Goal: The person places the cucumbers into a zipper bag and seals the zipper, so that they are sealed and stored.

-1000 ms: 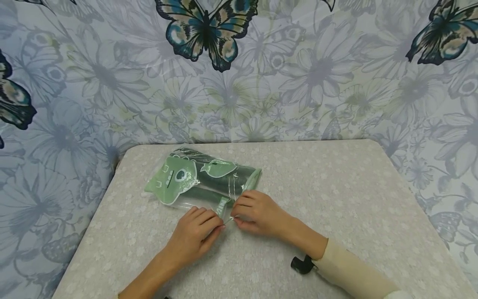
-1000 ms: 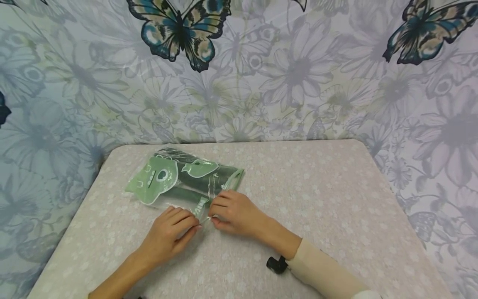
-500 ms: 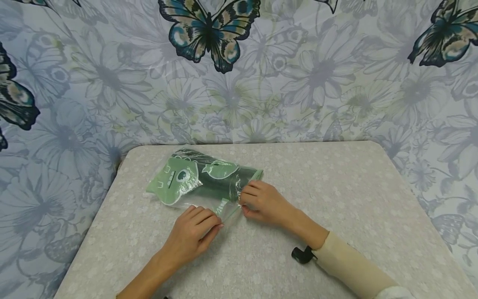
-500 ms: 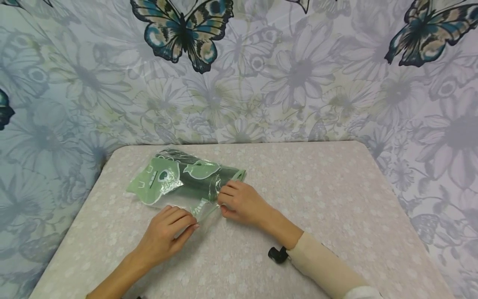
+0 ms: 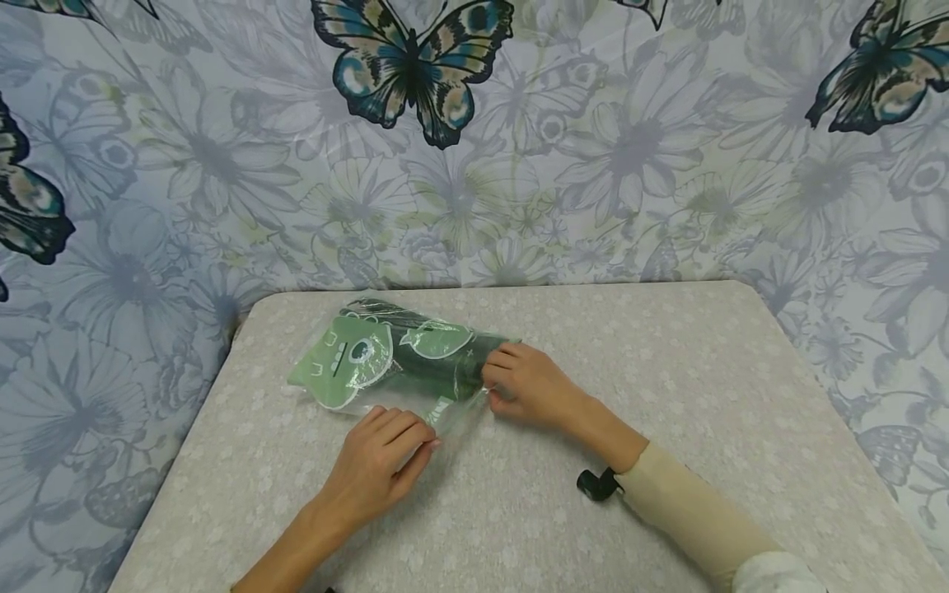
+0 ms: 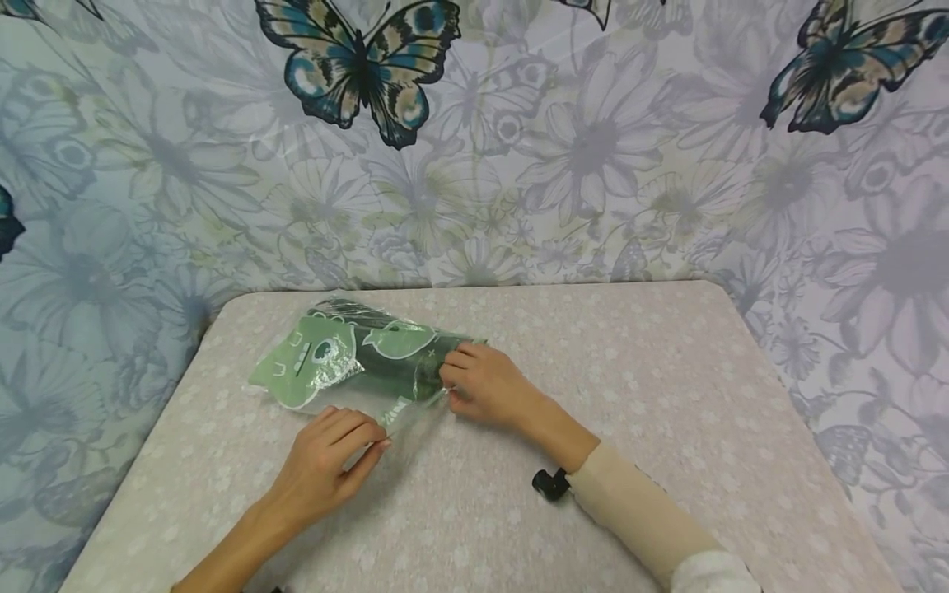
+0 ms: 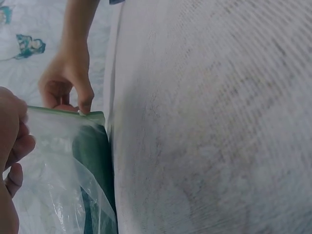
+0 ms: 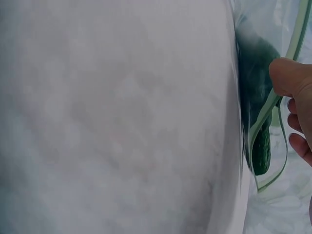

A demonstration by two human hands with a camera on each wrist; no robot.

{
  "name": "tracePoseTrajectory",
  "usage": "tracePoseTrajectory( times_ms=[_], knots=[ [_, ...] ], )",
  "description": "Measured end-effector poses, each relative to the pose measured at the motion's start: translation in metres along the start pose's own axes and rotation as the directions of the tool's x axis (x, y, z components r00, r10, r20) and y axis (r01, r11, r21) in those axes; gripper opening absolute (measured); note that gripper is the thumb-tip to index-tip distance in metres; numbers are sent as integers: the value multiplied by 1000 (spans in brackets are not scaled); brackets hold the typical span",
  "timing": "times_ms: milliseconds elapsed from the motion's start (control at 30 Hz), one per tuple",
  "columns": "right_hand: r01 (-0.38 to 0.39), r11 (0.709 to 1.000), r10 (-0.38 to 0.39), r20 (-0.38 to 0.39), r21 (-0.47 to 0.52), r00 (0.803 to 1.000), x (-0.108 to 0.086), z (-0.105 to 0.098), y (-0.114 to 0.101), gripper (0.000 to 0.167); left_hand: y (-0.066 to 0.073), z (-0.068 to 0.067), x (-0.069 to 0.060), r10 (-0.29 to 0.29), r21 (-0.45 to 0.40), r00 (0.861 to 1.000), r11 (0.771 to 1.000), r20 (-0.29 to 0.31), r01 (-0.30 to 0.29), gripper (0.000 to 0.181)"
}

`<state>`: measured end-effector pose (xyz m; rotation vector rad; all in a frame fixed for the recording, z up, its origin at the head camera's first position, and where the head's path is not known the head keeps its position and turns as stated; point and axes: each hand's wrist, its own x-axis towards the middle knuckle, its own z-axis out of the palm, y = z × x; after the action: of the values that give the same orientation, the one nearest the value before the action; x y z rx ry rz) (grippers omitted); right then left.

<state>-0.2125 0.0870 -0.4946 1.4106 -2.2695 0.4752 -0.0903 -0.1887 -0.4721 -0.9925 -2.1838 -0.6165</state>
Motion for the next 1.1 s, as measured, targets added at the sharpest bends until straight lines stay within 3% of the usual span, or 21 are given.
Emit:
tracePoseTrajectory(
  times_ms=[333,600,1100],
  knots=[
    [-91,996,93,114,-16,989,2,-1,17,16,-2,-2,2,-11,-30,999,999,-44,10,17],
    [-152,987,157,135,-48,978,1,-1,38,16,-3,-5,4,-28,-49,998,998,-58,25,21],
    [-42,987,65,151,-152,986,6,-3,63,21,-3,-5,6,-41,-60,997,998,-65,37,19]
  ],
)
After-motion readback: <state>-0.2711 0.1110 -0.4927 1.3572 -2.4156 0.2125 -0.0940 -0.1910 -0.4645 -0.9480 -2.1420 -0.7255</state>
